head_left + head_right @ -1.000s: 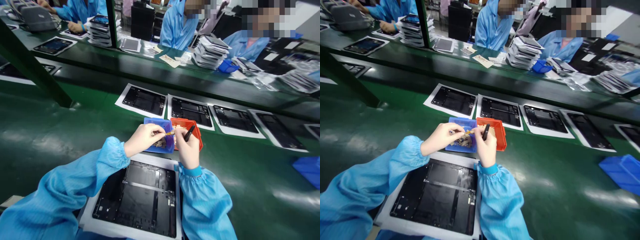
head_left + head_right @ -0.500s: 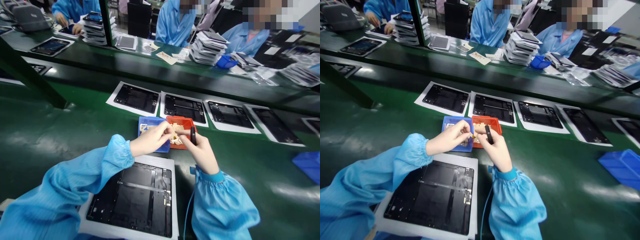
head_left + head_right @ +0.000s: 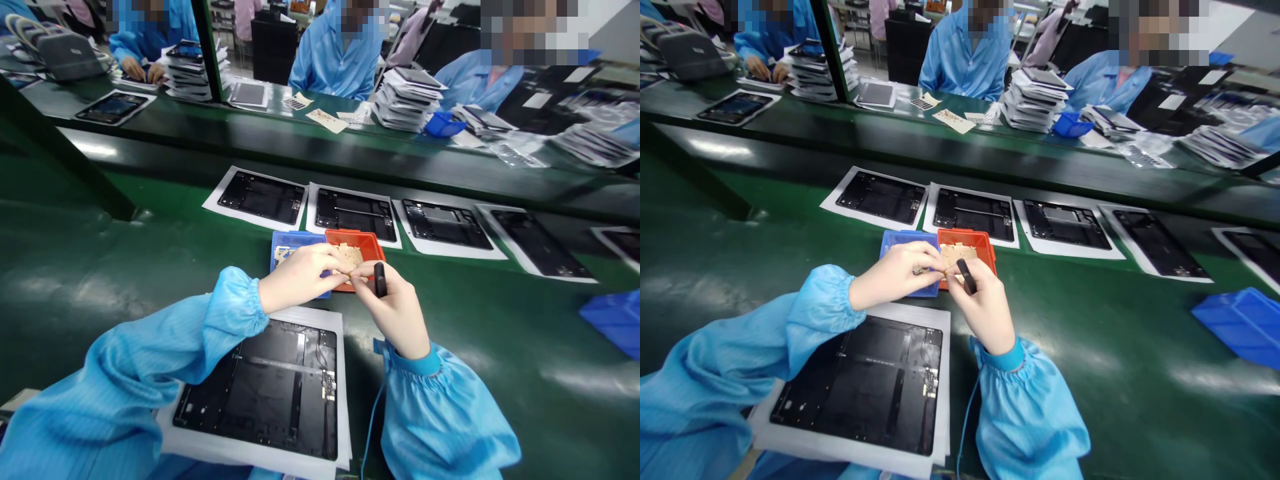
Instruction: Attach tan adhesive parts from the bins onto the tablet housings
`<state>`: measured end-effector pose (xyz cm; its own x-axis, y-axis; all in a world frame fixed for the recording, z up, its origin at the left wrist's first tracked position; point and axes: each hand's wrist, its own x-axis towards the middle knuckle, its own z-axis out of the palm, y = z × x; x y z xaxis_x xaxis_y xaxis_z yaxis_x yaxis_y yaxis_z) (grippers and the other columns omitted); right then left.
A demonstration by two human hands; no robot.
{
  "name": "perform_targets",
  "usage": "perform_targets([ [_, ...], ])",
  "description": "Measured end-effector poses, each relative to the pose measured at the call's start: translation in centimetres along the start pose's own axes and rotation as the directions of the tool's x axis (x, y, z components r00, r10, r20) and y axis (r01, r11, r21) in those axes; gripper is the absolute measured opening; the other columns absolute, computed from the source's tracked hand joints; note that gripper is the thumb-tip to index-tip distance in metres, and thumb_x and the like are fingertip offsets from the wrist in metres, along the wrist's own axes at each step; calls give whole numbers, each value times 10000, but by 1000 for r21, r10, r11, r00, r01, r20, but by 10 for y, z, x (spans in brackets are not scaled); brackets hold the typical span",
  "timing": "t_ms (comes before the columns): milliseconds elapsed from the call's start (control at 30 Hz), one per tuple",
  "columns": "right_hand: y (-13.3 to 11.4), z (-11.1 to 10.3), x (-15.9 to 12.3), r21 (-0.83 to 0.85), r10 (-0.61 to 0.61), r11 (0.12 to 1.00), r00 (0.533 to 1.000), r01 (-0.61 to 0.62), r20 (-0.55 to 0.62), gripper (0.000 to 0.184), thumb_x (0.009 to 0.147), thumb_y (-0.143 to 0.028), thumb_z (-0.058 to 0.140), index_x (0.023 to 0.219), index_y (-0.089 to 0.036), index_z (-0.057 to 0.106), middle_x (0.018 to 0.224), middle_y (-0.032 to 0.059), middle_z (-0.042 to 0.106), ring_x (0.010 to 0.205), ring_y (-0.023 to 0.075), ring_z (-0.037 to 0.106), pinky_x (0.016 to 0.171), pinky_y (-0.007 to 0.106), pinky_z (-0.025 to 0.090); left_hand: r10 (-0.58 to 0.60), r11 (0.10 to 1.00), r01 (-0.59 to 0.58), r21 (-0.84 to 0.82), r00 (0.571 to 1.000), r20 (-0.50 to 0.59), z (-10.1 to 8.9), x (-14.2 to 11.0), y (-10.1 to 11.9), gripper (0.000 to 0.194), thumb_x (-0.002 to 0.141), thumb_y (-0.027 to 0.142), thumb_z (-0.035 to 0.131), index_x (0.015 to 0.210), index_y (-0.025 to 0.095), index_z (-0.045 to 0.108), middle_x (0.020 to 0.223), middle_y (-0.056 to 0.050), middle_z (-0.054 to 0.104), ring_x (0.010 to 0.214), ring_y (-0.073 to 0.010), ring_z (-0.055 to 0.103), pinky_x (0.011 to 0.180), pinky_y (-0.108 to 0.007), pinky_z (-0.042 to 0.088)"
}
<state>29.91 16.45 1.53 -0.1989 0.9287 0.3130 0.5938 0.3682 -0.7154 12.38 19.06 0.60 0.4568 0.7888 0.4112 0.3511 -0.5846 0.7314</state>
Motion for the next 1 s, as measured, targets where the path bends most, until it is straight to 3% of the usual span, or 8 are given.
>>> perform_targets([
  [267,1,-12,-7,-47,-39,998,998,41,41,85,829,-246,515,788,-209,580,818,29,616,776,172,596,748,315,489,19,999,-26,40,988,156,0,3,8,191,886,182,533,859,206,720,1001,-17,669,933,-152,616,888,-291,474],
  [467,5,-15,-11,-89,-87,992,995,90,42,96,835,-220,500,768,-206,568,823,38,597,783,175,586,734,314,484,-35,999,33,28,996,80,9,7,13,124,801,140,597,795,179,714,882,-23,680,858,-158,619,814,-285,484],
  [600,10,-22,-16,-136,-88,986,995,92,38,96,842,-214,492,765,-203,549,825,37,589,769,168,575,725,299,474,-111,994,111,5,986,123,16,15,8,162,825,187,560,737,163,693,769,-7,680,691,-127,600,660,-241,472],
  [667,14,-28,-21,-177,-79,981,997,78,3,92,839,-210,488,765,-202,542,823,38,589,766,169,573,725,298,472,-167,983,157,94,979,117,20,24,-1,169,837,209,547,771,164,697,789,-11,685,689,-128,602,649,-236,467],
  [800,17,-46,-32,-279,-53,960,988,11,-142,68,833,-243,520,853,-208,574,865,50,615,815,194,593,768,328,480,-227,943,201,264,971,72,26,47,-27,187,843,196,532,802,172,712,840,-49,691,809,-188,628,784,-314,469],
  [867,14,-52,-39,-281,-9,958,981,-46,-192,159,825,-299,570,957,-213,592,915,59,626,830,202,603,763,337,493,-238,932,206,300,968,75,28,55,-36,173,824,173,551,758,166,711,815,-69,686,842,-229,627,830,-373,452],
  [1000,3,-52,-50,-190,50,977,971,-97,-234,310,803,-361,632,1071,-214,583,964,66,616,787,180,598,658,297,506,-247,917,216,335,968,52,25,53,-25,88,787,155,604,745,133,678,836,-92,673,873,-256,609,838,-400,437],
])
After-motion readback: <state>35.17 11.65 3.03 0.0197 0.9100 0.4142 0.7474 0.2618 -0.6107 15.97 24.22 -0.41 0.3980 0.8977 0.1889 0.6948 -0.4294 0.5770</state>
